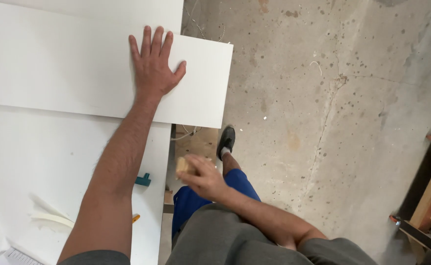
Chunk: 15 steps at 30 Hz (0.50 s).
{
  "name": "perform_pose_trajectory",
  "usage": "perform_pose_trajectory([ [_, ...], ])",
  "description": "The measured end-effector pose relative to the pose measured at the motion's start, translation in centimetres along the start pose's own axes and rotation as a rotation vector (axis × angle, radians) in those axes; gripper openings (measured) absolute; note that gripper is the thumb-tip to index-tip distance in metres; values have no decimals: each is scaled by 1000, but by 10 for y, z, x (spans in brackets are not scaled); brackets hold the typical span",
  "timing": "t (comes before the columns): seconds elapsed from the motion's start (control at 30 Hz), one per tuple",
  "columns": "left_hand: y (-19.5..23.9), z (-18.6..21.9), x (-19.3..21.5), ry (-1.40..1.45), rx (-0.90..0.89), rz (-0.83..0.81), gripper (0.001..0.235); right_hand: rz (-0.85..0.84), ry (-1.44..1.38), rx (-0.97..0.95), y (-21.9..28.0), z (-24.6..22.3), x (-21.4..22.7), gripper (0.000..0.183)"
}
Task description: Apply and finish edge banding on a wooden board using an iron, glue gun, and trimming tools
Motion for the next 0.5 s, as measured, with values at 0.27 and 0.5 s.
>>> perform_pose_trajectory([
  [0.27, -5, -1, -2, 4, 67, -123, 75, 110, 295, 367, -65, 7, -102, 32],
  [0.5, -7, 1, 2, 7, 31, -83, 73, -251, 266, 260, -45, -17, -187, 37],
])
Point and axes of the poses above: each hand's wrist, its own y-axis away from the middle knuckle, its own x-axis out of the back of the hand, z = x × y, the point moved 5 cm from there along -y, towards the middle knuckle, and after that the axes turned 2 degrees about -z, right-handed, at the moved point
